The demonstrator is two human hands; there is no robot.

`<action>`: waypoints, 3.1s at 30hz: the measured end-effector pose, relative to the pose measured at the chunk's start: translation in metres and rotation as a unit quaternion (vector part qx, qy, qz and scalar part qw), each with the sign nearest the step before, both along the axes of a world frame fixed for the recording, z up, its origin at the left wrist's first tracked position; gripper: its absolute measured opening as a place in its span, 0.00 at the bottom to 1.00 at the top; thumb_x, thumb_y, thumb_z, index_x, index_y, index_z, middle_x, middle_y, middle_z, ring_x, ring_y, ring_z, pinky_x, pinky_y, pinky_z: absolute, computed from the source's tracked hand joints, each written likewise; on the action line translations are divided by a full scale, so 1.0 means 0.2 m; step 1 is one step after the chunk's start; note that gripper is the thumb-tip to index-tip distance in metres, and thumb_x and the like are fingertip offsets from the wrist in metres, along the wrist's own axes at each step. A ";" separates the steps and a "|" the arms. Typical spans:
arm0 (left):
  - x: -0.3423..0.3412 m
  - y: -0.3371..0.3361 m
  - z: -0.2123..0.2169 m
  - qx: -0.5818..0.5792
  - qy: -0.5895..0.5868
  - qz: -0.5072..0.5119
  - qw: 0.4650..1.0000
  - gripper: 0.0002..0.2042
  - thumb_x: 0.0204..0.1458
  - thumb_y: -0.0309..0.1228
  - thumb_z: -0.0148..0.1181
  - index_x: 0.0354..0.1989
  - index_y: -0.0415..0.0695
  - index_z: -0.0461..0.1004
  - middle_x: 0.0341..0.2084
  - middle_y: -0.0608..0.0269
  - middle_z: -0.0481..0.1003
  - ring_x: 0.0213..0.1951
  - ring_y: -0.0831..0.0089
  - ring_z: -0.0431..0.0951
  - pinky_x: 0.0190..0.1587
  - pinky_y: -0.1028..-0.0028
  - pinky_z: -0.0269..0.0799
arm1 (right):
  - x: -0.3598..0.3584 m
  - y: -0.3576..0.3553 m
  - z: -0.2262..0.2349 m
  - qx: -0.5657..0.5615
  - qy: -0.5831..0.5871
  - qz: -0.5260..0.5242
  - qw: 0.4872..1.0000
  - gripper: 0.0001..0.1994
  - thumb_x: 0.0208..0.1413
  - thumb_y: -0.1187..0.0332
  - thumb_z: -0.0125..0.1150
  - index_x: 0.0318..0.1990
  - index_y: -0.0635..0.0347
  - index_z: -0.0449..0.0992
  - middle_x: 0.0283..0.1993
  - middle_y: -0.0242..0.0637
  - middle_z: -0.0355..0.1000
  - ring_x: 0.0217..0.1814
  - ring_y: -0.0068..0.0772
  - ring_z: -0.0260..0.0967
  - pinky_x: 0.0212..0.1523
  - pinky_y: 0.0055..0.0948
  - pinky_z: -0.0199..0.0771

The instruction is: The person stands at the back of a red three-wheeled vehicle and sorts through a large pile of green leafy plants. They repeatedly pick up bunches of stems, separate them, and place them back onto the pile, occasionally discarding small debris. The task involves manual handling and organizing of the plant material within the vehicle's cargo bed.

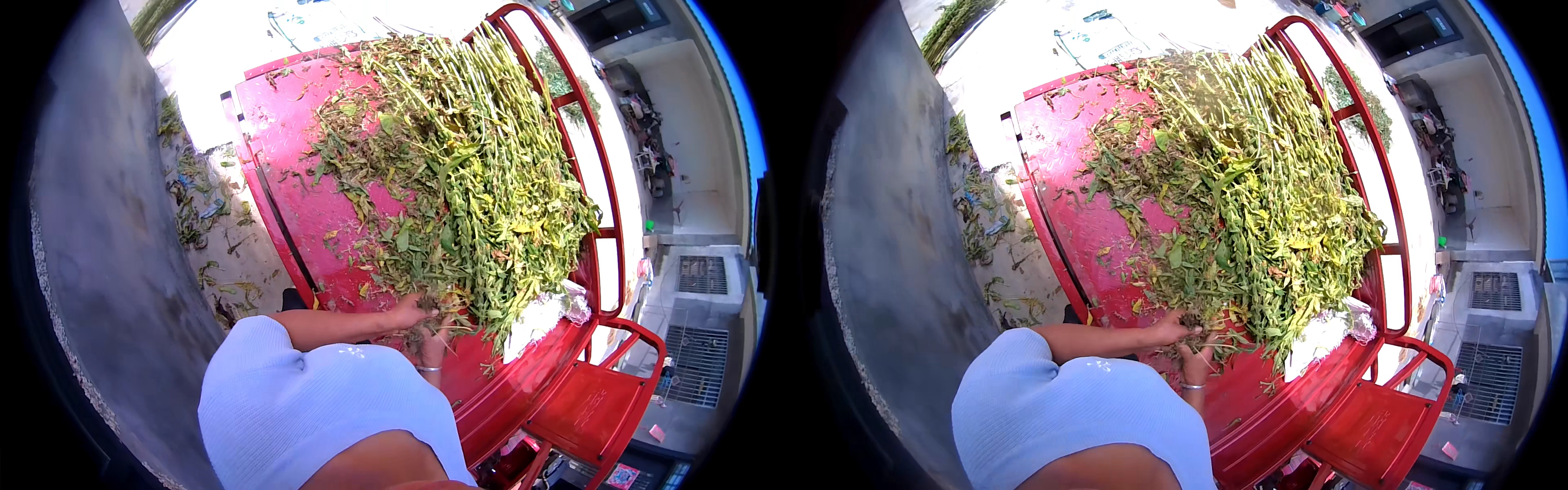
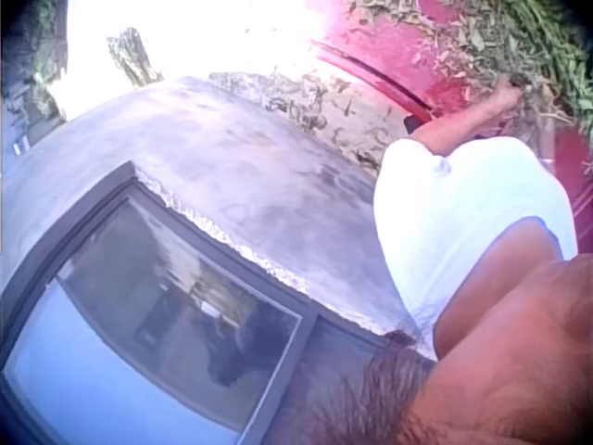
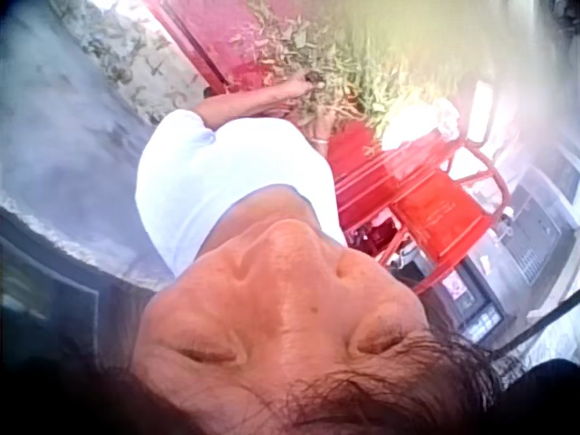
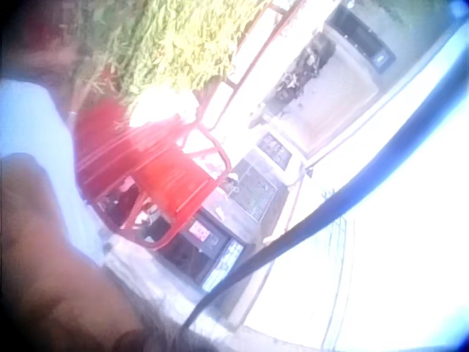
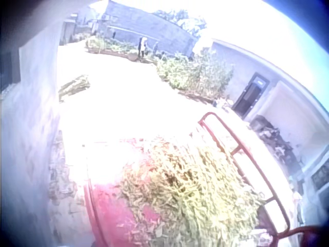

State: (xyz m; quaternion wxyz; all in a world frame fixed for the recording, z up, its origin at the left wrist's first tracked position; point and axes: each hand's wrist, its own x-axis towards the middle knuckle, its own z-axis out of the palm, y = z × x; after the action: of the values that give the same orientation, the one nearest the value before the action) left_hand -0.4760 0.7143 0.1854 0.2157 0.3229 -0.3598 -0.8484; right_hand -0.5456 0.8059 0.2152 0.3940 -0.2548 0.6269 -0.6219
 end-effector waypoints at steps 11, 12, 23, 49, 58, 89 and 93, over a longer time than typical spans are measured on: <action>0.26 0.46 0.28 0.058 0.134 -0.286 0.947 0.29 0.49 0.34 0.59 0.58 0.40 0.57 0.48 0.58 0.68 0.47 0.71 0.69 0.49 0.68 0.67 | 0.01 0.56 -0.03 0.034 0.100 -0.020 0.994 0.14 0.45 0.79 0.56 0.42 0.65 0.71 0.36 0.35 0.73 0.35 0.24 0.70 0.35 0.26 0.72; 0.31 0.49 0.32 -0.002 0.087 -0.289 0.953 0.30 0.49 0.35 0.59 0.59 0.40 0.56 0.48 0.56 0.68 0.48 0.70 0.69 0.49 0.69 0.67 | 0.02 0.63 -0.08 0.043 0.126 -0.027 0.991 0.13 0.45 0.80 0.54 0.42 0.65 0.71 0.36 0.35 0.73 0.35 0.25 0.70 0.36 0.26 0.72; 1.15 -0.40 -0.30 -0.361 -0.394 0.052 0.844 0.33 0.38 0.41 0.69 0.52 0.38 0.64 0.44 0.48 0.69 0.45 0.59 0.71 0.46 0.64 0.68 | 0.22 1.14 -0.52 0.434 0.206 -0.001 0.877 0.16 0.42 0.78 0.55 0.43 0.65 0.72 0.35 0.40 0.73 0.36 0.34 0.71 0.38 0.31 0.72; 1.52 -3.25 -0.99 -0.504 -0.558 0.075 0.655 0.40 0.36 0.53 0.64 0.59 0.50 0.59 0.61 0.50 0.54 0.60 0.54 0.55 0.60 0.52 0.51 | 0.15 -4.41 -0.47 0.302 0.657 0.233 0.650 0.47 0.34 0.43 0.69 0.64 0.41 0.51 0.64 0.61 0.44 0.63 0.66 0.50 0.58 0.50 0.60; 1.52 -3.30 -1.00 -0.512 -0.550 0.043 0.659 0.36 0.36 0.53 0.63 0.56 0.51 0.63 0.59 0.51 0.56 0.59 0.54 0.57 0.60 0.52 0.50 | 0.01 -5.04 -1.02 0.544 0.491 0.133 0.667 0.54 0.28 0.28 0.61 0.66 0.32 0.44 0.69 0.57 0.32 0.71 0.61 0.31 0.61 0.60 0.46; 0.91 -3.24 -1.10 -0.582 -0.404 0.095 0.699 0.17 0.45 0.23 0.49 0.46 0.37 0.67 0.54 0.52 0.61 0.59 0.54 0.58 0.62 0.60 0.52 | 0.53 -3.83 -1.09 0.308 0.609 0.301 0.666 0.06 0.39 0.77 0.54 0.28 0.65 0.76 0.33 0.49 0.73 0.39 0.52 0.71 0.43 0.40 0.72; 0.99 -3.20 -1.07 -0.592 -0.356 0.112 0.714 0.13 0.43 0.23 0.50 0.39 0.38 0.71 0.47 0.58 0.67 0.54 0.56 0.64 0.56 0.64 0.62 | 0.28 -3.86 -1.02 0.491 0.557 0.415 0.526 0.12 0.44 0.64 0.56 0.35 0.59 0.79 0.40 0.49 0.73 0.44 0.49 0.71 0.45 0.38 0.72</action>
State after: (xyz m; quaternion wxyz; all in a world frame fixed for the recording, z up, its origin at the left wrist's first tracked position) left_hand -0.2779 0.0741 -0.0288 0.3119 0.4453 -0.8000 -0.2538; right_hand -0.4905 0.0342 0.0120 0.2413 -0.5471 0.7486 0.2864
